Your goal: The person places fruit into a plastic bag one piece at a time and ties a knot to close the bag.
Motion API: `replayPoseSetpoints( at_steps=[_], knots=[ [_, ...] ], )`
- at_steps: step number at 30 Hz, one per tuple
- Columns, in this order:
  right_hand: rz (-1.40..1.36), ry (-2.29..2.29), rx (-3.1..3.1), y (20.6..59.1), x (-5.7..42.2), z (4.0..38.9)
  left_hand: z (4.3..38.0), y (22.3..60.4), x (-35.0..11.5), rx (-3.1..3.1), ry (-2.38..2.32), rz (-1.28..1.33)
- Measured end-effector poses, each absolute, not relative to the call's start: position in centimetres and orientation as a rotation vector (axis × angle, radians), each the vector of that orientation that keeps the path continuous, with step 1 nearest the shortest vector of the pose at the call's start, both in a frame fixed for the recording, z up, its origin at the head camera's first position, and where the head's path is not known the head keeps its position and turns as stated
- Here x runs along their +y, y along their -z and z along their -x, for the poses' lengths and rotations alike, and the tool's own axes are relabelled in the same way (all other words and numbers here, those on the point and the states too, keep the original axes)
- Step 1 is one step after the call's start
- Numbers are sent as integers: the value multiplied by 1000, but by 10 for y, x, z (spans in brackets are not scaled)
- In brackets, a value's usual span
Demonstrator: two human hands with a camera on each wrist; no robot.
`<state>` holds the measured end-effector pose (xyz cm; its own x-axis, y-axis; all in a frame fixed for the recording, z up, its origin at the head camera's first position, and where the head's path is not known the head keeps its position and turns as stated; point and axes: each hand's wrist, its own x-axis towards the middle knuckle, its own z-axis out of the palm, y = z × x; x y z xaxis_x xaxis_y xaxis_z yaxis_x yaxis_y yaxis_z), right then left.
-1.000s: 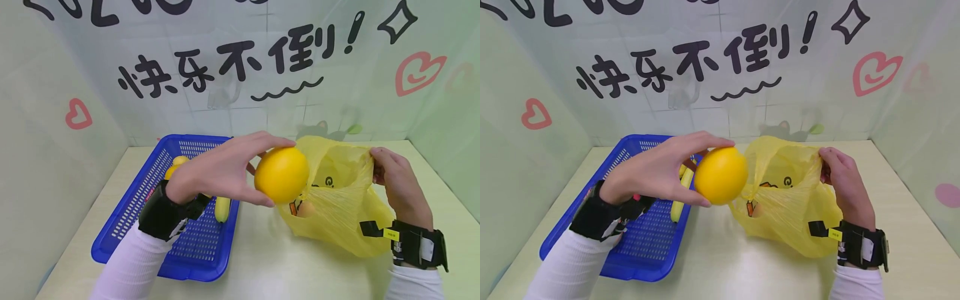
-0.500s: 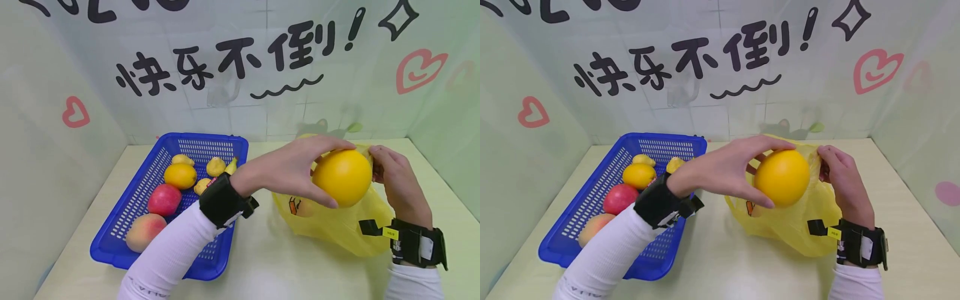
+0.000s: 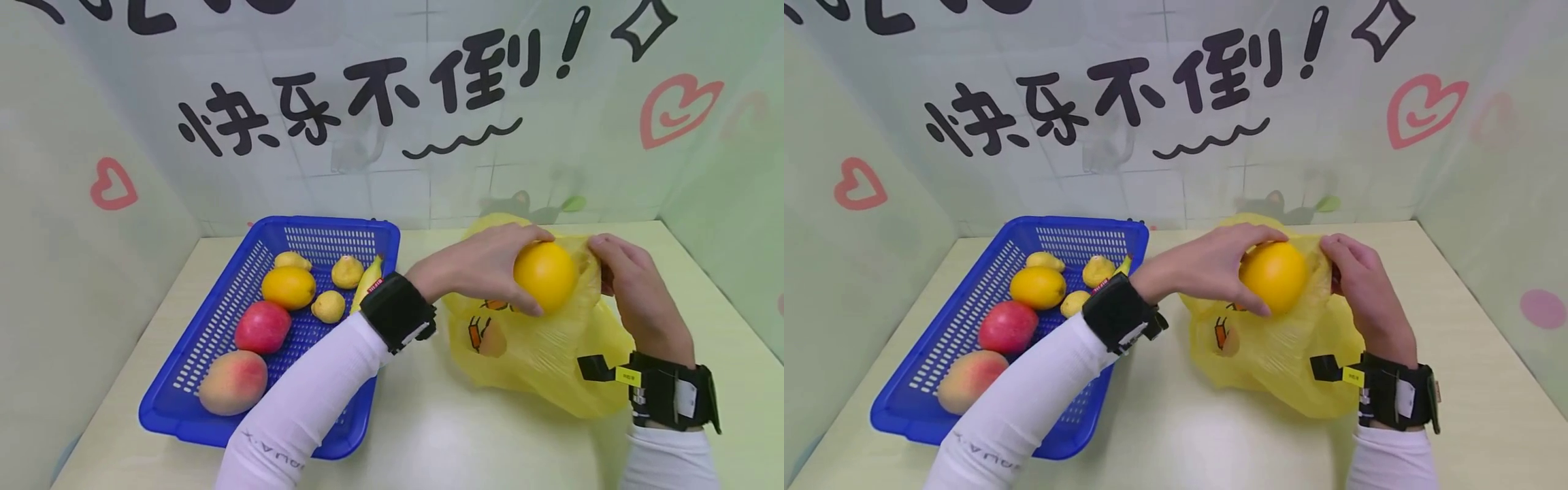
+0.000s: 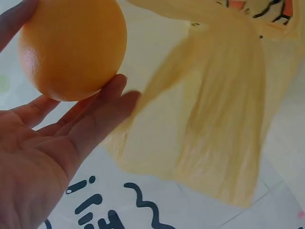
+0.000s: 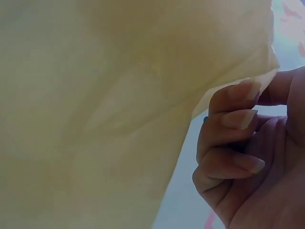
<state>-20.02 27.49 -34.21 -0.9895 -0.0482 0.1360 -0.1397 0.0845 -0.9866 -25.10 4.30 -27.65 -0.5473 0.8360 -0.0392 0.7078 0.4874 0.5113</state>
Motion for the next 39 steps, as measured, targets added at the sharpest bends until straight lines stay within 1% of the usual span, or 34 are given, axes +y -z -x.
replayPoseSetpoints(
  at_steps=[11, 23, 33, 39],
  knots=[
    [-308, -2022, -2301, 347, 266, 204, 271, 304, 63, 2537, -552, -1164],
    [-282, -1975, -2368, 348, 266, 208, 284, 332, 72, 2612, -401, -991],
    [-168, -2072, -2268, 348, 270, 208, 286, 352, 73, 2606, -294, -997],
    [-132, -2117, -2216, 349, 269, 208, 287, 361, 75, 2566, -226, -1057]
  ],
)
